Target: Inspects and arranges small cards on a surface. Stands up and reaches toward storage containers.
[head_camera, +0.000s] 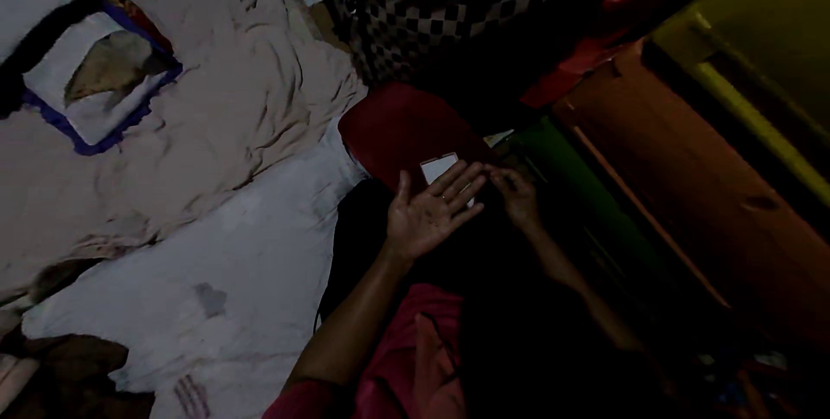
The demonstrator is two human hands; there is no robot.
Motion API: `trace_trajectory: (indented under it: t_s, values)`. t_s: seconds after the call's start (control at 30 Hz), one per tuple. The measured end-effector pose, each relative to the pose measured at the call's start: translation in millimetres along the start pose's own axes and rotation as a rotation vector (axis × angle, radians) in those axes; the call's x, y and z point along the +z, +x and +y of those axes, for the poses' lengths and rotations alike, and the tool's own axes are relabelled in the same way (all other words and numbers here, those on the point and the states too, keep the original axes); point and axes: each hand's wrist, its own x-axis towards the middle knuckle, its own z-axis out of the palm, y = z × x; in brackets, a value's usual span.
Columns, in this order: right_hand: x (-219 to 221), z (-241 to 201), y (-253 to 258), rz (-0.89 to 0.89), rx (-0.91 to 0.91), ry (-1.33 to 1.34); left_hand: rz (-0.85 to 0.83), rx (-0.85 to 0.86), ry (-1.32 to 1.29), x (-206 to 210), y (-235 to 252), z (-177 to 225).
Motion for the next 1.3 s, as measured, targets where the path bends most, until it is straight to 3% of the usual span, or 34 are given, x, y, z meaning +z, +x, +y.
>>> trace_trajectory:
  t_s: [0.17,0.3,0.47,0.73,1.3]
  values:
    - [14,-27,-37,0.092,-0.307,-0.058,0.088,0.039,0.06,-5,-1,3]
    - [29,-52,-55,0.035,-0.654,-0.271,0.094,0.021,0.034,-6,-4,0]
    - [39,-68,-51,-0.1,-0.838,-0.472,0.138,0.024,-0.009,4,-8,-3]
    - [42,-75,-53,-0.147,-0.866,-0.506,0.12,0.049,-0.098,10,-13,-4]
    - [60,-72,-69,0.002,-0.783,-0.542,0.173,0.13,0.186,12,-16,-6]
